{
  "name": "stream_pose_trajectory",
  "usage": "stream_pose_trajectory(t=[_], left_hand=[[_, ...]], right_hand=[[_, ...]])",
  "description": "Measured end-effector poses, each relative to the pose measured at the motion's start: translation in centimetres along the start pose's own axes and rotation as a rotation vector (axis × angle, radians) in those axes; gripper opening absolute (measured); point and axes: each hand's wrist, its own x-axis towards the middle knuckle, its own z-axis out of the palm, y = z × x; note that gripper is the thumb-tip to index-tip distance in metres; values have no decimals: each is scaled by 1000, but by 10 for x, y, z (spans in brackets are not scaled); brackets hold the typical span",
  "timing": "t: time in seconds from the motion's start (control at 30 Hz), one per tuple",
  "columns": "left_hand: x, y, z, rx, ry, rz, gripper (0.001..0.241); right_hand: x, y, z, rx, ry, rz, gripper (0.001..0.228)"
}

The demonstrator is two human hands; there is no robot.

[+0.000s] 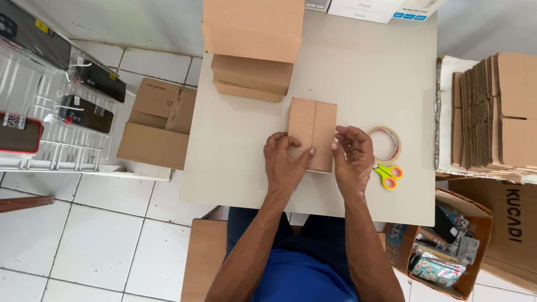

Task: Assembling small cardboard boxes by folding flaps and sealing them with adhesive tape.

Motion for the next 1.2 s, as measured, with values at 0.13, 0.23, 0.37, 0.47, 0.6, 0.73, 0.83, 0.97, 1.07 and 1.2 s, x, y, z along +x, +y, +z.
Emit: stream_pose_trajectory(t=[0.13, 0.23, 0.37, 0.47, 0.6, 0.73, 0.83, 0.97, 1.07, 1.2], left_hand=[[-3, 7, -1, -43, 12, -19, 33], [-3, 14, -5, -83, 33, -13, 36], [2, 7, -2, -96, -31, -6, 38], [4, 2, 2, -95, -45, -19, 37], [8, -5, 10, -54, -44, -14, 36], [7, -10, 11, -50, -50, 1, 37], [5, -16, 18, -72, -1, 61, 37], [-3, -18, 31, -50, 83, 127, 34], [-5, -28, 40, 6, 144, 205, 33], [-3, -46, 55, 70, 211, 304, 34]], right_hand=[[-3, -15, 3, -121, -87, -38, 58], [-3, -13, 2, -170, -81, -54, 57], [-4, -11, 0, -192, -90, -32, 57], [-7, -12, 1, -228, -92, -6, 58], [-7, -5, 0, -267, -76, 33, 49], [-7, -7, -6, -382, -8, -18, 28], [0, -6, 0, -259, 56, 37, 7], [10, -16, 11, -13, 71, 332, 16], [13, -25, 14, -46, 23, 377, 16], [16, -26, 18, -148, -35, 419, 18]])
